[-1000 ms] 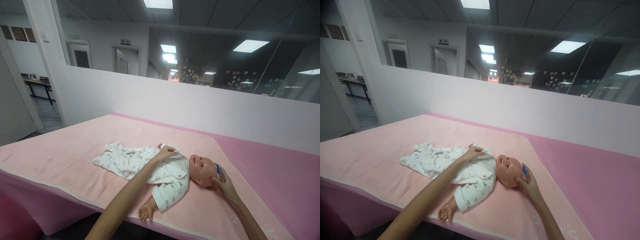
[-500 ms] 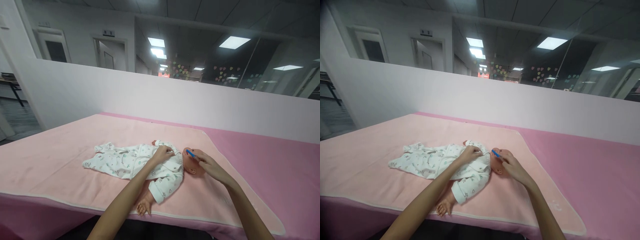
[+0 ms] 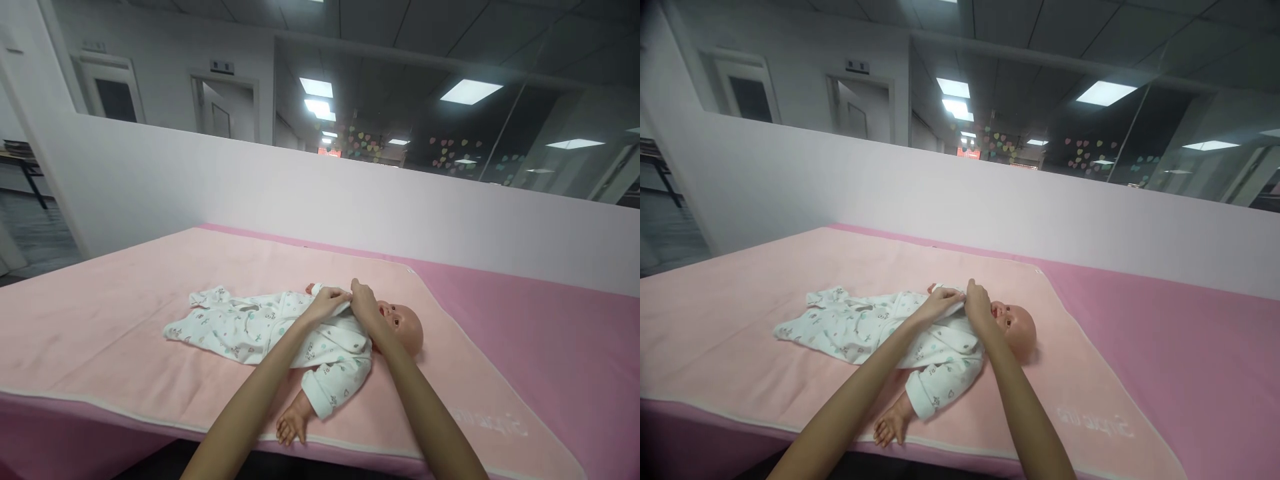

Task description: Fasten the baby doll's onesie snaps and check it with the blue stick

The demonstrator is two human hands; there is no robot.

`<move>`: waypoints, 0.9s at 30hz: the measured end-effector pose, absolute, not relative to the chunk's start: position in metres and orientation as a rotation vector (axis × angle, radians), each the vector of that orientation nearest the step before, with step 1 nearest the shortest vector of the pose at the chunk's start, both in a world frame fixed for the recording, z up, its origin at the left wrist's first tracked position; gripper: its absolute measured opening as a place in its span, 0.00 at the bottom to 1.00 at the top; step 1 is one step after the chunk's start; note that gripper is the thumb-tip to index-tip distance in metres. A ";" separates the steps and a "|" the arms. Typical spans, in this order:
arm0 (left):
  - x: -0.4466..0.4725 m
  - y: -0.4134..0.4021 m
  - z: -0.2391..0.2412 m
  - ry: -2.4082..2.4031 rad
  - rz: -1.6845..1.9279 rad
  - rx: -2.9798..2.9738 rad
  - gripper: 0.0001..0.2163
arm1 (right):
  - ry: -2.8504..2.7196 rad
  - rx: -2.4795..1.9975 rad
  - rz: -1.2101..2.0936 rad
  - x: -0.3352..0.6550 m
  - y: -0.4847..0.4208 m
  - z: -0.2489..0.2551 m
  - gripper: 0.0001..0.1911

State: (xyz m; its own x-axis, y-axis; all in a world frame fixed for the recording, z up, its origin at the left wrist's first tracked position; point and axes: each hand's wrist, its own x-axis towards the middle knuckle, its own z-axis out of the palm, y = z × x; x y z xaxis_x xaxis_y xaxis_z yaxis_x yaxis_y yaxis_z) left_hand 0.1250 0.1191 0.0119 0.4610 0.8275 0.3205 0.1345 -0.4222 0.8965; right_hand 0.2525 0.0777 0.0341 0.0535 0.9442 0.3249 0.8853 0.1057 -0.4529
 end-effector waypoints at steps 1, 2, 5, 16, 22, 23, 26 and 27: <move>0.124 0.117 0.013 0.833 0.985 1.926 0.20 | -1.833 -1.776 0.132 0.251 0.080 0.031 0.11; 0.122 0.116 0.014 0.888 0.972 2.010 0.21 | -1.839 -1.775 0.123 0.251 0.081 0.027 0.12; 0.118 0.117 0.015 1.209 1.011 2.259 0.23 | -1.848 -1.805 0.081 0.252 0.089 0.020 0.09; 0.132 0.197 0.014 1.508 0.231 2.780 0.24 | -2.223 -1.894 -0.162 0.258 0.119 0.018 0.12; 0.135 0.188 0.021 1.519 0.310 2.802 0.16 | -2.207 -1.945 -0.269 0.242 0.118 0.025 0.15; 0.133 0.185 0.019 1.517 0.307 2.798 0.13 | -2.215 -1.941 -0.279 0.242 0.114 0.026 0.15; 0.123 0.178 0.008 1.564 0.312 2.763 0.11 | -2.258 -1.889 -0.334 0.246 0.093 0.024 0.13; 0.120 0.176 0.003 1.595 0.330 2.748 0.13 | -2.275 -1.849 -0.391 0.249 0.084 0.021 0.12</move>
State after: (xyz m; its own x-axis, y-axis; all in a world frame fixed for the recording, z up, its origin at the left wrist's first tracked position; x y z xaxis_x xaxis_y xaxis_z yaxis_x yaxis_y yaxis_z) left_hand 0.1197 0.1755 0.0029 0.4806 0.8529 0.2041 0.8638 -0.5005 0.0574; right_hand 0.2485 0.0836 0.0213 -0.2079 0.9295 0.3046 0.9779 0.1900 0.0875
